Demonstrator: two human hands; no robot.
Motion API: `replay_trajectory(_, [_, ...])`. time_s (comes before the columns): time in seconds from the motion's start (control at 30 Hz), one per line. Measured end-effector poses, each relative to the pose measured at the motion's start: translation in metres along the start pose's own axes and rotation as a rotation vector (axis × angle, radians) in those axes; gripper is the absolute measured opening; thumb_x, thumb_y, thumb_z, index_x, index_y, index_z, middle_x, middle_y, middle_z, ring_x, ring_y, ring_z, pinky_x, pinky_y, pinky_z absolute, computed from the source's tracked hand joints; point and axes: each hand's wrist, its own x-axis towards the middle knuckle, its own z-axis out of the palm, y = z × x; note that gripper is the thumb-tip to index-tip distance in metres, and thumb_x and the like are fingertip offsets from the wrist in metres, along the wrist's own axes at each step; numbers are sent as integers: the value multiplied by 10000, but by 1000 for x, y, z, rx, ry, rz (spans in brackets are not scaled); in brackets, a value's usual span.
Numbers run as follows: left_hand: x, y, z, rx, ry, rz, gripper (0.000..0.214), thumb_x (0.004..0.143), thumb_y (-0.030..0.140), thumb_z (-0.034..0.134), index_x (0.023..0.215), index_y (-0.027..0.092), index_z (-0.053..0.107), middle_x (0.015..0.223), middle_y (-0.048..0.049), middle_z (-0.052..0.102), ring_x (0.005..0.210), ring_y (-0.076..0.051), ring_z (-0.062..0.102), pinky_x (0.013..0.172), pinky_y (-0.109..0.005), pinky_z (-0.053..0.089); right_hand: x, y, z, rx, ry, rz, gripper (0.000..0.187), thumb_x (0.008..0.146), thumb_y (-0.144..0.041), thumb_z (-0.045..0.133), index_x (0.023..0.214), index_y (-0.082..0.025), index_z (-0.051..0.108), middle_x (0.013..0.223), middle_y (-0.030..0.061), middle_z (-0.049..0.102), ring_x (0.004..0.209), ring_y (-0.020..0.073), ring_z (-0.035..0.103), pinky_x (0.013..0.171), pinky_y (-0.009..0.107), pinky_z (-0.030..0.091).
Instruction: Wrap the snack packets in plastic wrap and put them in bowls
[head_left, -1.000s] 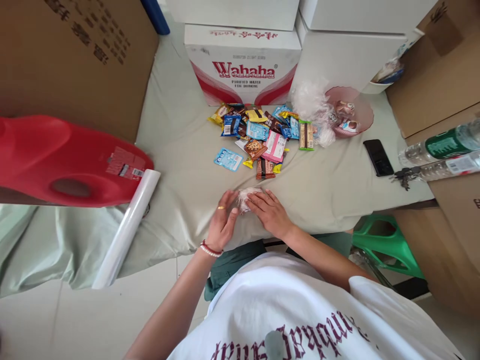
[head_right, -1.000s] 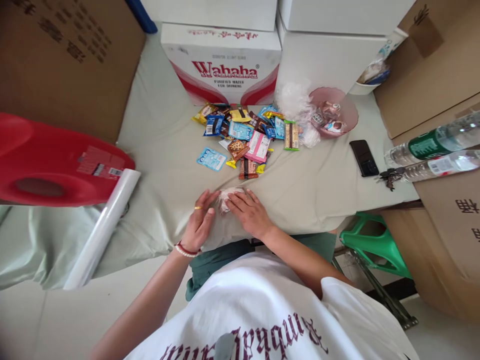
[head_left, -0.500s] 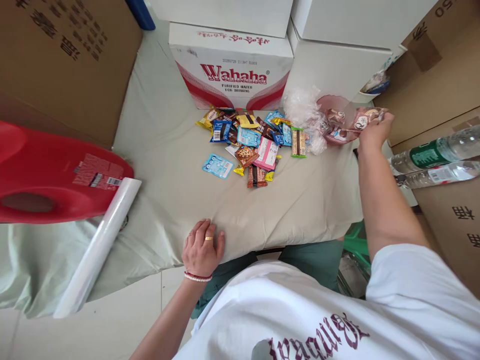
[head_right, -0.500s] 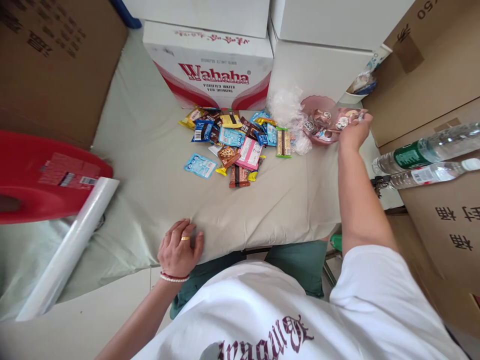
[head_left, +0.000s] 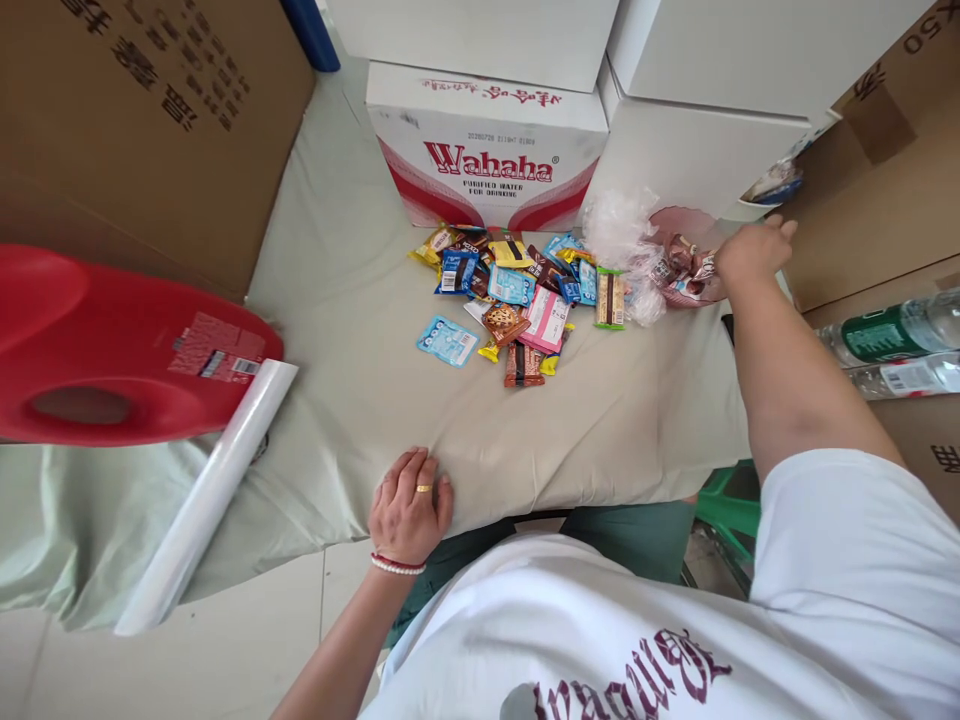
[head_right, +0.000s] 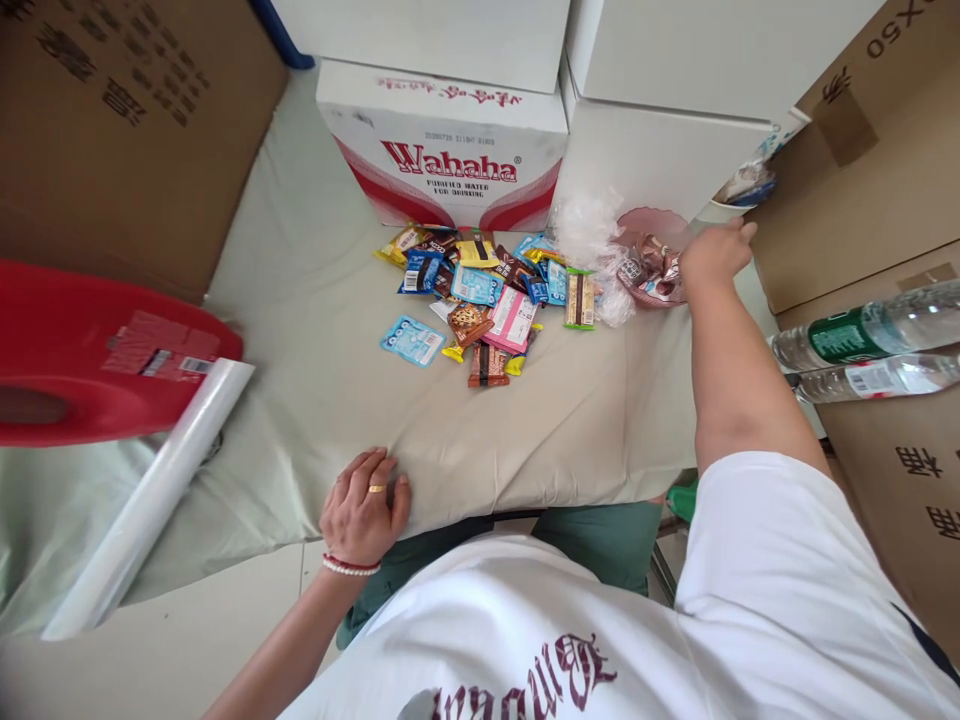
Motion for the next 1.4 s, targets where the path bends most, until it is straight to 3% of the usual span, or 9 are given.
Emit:
replay_trajectory(0.13, [-2, 0, 1, 2, -2, -1, 296, 902, 210, 672, 1195, 166, 663, 1209, -143, 753, 1178, -317, 692, 960, -411, 520, -53, -26, -22, 282, 68, -64, 544, 1139, -379, 263, 1303, -58, 671, 1237, 254, 643, 1117, 257, 528, 829, 385, 313])
replay_trajectory(0.3, [-4, 0, 3, -22, -7, -21, 306, 919, 230, 643, 1222, 193, 658, 1239, -137, 742, 1210, -308, 679, 984, -418, 513, -131, -49, 16, 369, -86, -335, 415, 982, -392, 636, 1284, -111, 676, 1295, 240, 647, 1130, 311, 578, 899, 394, 401])
replay_trajectory(0.5, [-6, -3, -1, -258, -16, -131, 166, 953, 232, 599, 1102, 213, 669, 1187, -127, 724, 1179, -288, 666, 995, -442, 519, -204, -42, 40, 1087, -92, 17, 243, 915, -359, 599, 985, -159, 719, 878, 78, 697, 802, 204, 609, 784, 342, 484])
replay_trajectory(0.63, [6, 21, -13, -589, -28, -334, 141, 1008, 284, 539, 1065, 208, 643, 1103, -104, 668, 1029, -225, 671, 902, -400, 564, -295, -49, 22, 1814, -489, 155, 339, 739, -497, 799, 870, -200, 700, 706, -8, 620, 612, 130, 529, 614, 270, 469])
replay_trajectory(0.77, [32, 65, -13, -1093, -205, -476, 365, 993, 426, 595, 1300, 231, 560, 1324, -144, 570, 1131, -237, 658, 786, -344, 595, -369, -57, 4, 1964, -794, 191, 392, 671, -498, 906, 843, -190, 733, 632, -18, 599, 558, 103, 499, 544, 232, 425])
replay_trajectory(0.93, [56, 92, -2, -1487, -427, -551, 780, 826, 418, 765, 1527, 301, 445, 1640, -128, 404, 1529, -317, 395, 1164, -480, 440, -398, -57, -6, 2027, -1003, 178, 441, 627, -516, 927, 834, -181, 727, 583, -41, 533, 482, 74, 387, 461, 221, 318])
replay_trajectory(1.07, [52, 96, -8, -1676, -591, -787, 572, 772, 408, 792, 1296, 228, 650, 1279, -108, 702, 1186, -276, 660, 983, -390, 515, -404, -57, -5, 2104, -1065, 122, 465, 618, -518, 921, 899, -201, 728, 624, -33, 559, 518, 99, 435, 485, 235, 366])
replay_trajectory(1.2, [36, 106, -17, -1580, -565, -833, 403, 769, 531, 829, 877, 175, 674, 767, -13, 660, 689, -133, 577, 684, -276, 454, -413, -57, 6, 1986, -910, 35, 494, 710, -625, 849, 963, -220, 723, 765, 5, 643, 641, 137, 543, 594, 260, 490])
replay_trajectory(1.4, [12, 114, -18, -1333, -368, -776, 455, 820, 639, 766, 860, 198, 664, 667, 30, 582, 597, -111, 486, 579, -250, 375, -426, -46, 7, 1700, -423, -400, 634, 861, -634, 741, 1370, -272, 635, 1433, 128, 576, 891, 188, 618, 712, 319, 583])
